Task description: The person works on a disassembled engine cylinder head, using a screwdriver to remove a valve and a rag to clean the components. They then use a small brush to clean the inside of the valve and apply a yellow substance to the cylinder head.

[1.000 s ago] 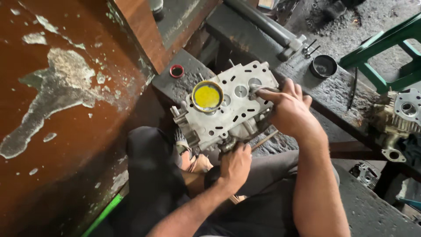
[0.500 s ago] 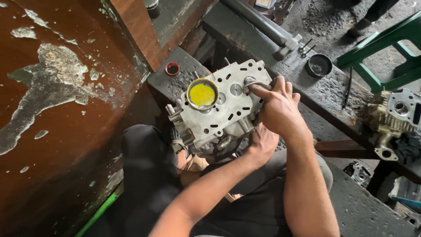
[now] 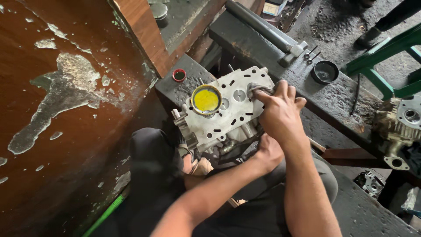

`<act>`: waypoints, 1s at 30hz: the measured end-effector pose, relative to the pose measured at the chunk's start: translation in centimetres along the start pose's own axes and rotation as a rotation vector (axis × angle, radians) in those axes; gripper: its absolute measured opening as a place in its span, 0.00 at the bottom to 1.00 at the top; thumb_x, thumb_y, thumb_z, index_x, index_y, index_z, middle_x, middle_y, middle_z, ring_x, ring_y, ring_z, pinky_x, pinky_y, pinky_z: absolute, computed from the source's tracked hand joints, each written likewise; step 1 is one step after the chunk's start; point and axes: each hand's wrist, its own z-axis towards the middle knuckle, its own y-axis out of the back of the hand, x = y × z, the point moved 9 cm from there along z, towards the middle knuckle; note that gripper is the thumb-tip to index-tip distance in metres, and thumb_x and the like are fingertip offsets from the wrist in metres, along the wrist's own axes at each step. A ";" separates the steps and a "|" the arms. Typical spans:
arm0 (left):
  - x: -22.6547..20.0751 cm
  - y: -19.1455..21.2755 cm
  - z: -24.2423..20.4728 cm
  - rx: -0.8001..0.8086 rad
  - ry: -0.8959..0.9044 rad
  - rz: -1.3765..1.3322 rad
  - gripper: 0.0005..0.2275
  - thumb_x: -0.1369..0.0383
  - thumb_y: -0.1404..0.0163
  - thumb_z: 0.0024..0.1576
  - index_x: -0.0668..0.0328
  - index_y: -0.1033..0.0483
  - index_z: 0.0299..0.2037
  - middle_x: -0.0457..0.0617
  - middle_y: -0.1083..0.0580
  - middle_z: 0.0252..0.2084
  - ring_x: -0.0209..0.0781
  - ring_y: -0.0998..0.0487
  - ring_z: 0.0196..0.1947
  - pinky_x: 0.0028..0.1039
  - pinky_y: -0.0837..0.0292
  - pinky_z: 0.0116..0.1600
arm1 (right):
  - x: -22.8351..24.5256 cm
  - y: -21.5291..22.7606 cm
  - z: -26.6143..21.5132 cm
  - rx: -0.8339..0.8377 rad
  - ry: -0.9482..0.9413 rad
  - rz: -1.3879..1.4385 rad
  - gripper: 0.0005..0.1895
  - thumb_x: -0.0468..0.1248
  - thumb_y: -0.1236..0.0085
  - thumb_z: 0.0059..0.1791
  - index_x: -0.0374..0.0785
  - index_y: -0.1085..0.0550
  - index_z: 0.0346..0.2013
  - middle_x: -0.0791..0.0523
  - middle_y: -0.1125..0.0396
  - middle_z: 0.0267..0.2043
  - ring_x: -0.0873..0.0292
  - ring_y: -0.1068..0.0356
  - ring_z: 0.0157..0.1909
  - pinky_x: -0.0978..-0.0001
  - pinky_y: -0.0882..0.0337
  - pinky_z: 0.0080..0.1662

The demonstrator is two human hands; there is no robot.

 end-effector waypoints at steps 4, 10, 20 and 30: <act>0.6 7.6 -4.8 0.233 0.150 -0.259 0.14 0.76 0.54 0.61 0.64 0.30 0.57 0.61 0.26 0.53 0.58 0.19 0.43 0.41 0.22 0.45 | -0.4 -0.7 0.3 0.159 -0.098 -0.038 0.33 0.31 0.46 0.38 0.67 0.22 0.54 0.51 0.42 0.51 0.48 0.43 0.59 0.48 0.45 0.52; -0.4 23.3 -11.7 -0.169 -0.083 -0.585 0.18 0.78 0.43 0.54 0.60 0.25 0.55 0.55 0.22 0.52 0.54 0.19 0.49 0.39 0.21 0.52 | 0.4 -0.2 -0.1 0.049 0.029 -0.008 0.32 0.31 0.46 0.38 0.63 0.22 0.55 0.50 0.42 0.51 0.45 0.44 0.60 0.44 0.45 0.53; 1.9 34.9 -16.8 -0.516 -0.057 -0.499 0.25 0.74 0.32 0.45 0.58 0.23 0.55 0.48 0.24 0.42 0.46 0.23 0.45 0.32 0.25 0.50 | 2.3 3.0 0.0 0.050 0.086 0.185 0.26 0.27 0.47 0.40 0.53 0.18 0.47 0.49 0.39 0.50 0.47 0.41 0.58 0.48 0.42 0.55; 5.5 35.9 -19.2 -0.611 0.244 -0.377 0.23 0.83 0.39 0.48 0.56 0.22 0.55 0.52 0.28 0.44 0.42 0.22 0.40 0.28 0.23 0.43 | 12.2 3.5 -8.4 0.353 0.697 0.857 0.25 0.21 0.50 0.39 0.36 0.24 0.49 0.50 0.37 0.39 0.49 0.33 0.39 0.63 0.31 0.41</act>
